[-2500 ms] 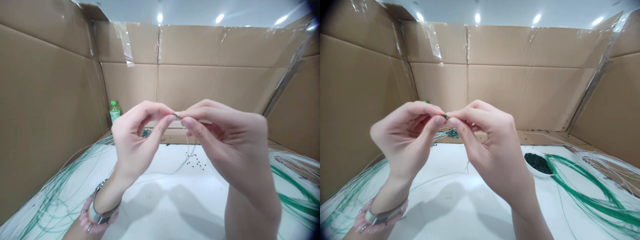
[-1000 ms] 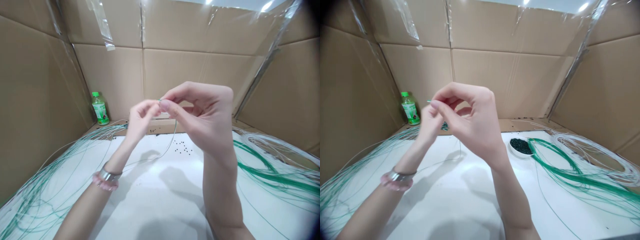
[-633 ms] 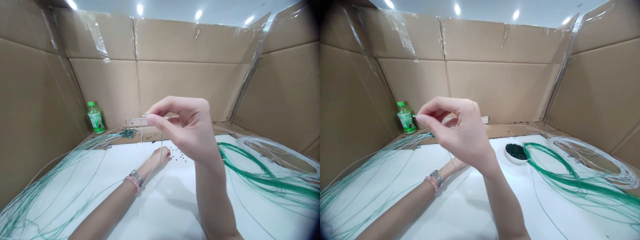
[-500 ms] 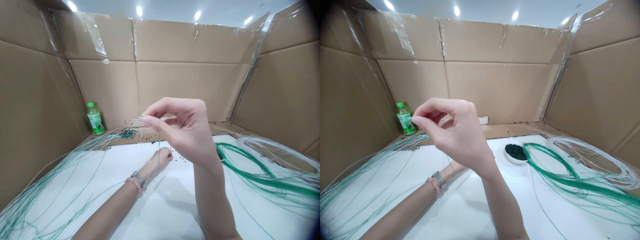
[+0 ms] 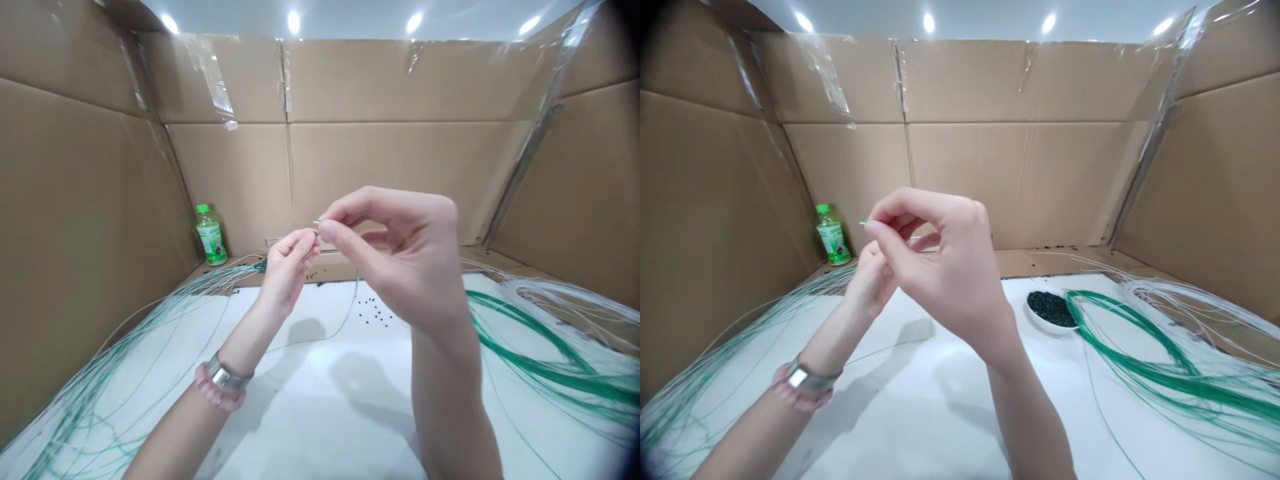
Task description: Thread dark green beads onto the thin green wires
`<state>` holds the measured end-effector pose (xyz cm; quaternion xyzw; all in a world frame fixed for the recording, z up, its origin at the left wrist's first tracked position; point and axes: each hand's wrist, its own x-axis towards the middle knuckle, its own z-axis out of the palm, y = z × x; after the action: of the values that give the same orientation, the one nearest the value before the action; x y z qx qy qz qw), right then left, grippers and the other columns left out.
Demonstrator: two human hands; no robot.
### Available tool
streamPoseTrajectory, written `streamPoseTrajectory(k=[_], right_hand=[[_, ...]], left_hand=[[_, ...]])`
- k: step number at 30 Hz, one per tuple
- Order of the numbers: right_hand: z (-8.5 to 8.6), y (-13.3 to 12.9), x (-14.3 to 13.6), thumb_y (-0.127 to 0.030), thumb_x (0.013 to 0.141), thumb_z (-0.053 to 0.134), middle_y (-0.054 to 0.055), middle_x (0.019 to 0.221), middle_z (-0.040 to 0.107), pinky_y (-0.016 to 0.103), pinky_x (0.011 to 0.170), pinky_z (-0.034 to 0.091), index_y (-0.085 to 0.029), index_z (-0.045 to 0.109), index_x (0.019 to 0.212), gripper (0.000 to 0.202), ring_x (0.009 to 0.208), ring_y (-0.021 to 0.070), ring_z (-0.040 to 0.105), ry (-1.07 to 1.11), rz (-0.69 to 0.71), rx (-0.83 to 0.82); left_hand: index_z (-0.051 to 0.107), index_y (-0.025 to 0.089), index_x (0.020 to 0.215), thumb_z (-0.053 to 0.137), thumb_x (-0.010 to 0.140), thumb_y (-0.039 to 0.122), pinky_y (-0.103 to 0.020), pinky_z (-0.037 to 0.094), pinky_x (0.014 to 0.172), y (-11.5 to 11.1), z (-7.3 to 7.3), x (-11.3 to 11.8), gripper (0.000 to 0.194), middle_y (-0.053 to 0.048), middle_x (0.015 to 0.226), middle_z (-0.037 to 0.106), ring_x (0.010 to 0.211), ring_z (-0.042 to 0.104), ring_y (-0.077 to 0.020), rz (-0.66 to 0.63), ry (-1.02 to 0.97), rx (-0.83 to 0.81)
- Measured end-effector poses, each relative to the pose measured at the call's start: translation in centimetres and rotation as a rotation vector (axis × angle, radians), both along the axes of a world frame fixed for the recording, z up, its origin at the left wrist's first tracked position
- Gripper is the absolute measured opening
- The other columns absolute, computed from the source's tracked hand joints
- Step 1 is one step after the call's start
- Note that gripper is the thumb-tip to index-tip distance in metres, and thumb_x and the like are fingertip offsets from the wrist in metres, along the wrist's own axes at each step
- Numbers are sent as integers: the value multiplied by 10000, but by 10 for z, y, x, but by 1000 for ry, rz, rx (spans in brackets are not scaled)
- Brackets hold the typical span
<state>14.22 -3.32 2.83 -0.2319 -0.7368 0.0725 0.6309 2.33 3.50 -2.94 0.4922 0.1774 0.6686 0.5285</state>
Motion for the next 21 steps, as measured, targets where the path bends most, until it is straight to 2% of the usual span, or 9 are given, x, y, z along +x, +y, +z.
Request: streamPoseTrajectory(k=[4, 7, 12, 21], right_hand=[[-2, -5, -9, -103, 781, 604, -44, 714, 654, 154, 556, 547, -212, 626, 692, 142, 672, 86, 629, 0, -83, 42], [-3, -10, -14, -103, 777, 611, -22, 806, 663, 139, 605, 555, -187, 620, 723, 99, 770, 92, 640, -10, -108, 61], [-6, -15, -17, -73, 776, 602, -20, 830, 667, 138, 655, 568, -165, 611, 755, 94, 767, 79, 635, -26, -52, 69], [-7, -16, -16, -84, 777, 607, -15, 828, 672, 182, 637, 571, -186, 621, 770, 103, 745, 104, 635, -38, -91, 81]], left_hand=[[696, 175, 725, 750, 700, 291, -90, 512, 640, -33, 22, -15, 130, 51, 668, 646, 613, 607, -20, -163, -210, 42], [706, 186, 705, 766, 678, 273, -52, 512, 638, -52, 30, -14, 110, 74, 639, 642, 578, 601, 3, -239, -257, 64], [706, 192, 676, 803, 622, 253, -47, 519, 610, -58, 33, -12, 127, 80, 662, 668, 590, 619, -2, -231, -248, 48], [693, 168, 694, 787, 647, 294, -75, 514, 568, -59, 32, -14, 164, 58, 572, 633, 516, 570, -14, -142, -163, 98]])
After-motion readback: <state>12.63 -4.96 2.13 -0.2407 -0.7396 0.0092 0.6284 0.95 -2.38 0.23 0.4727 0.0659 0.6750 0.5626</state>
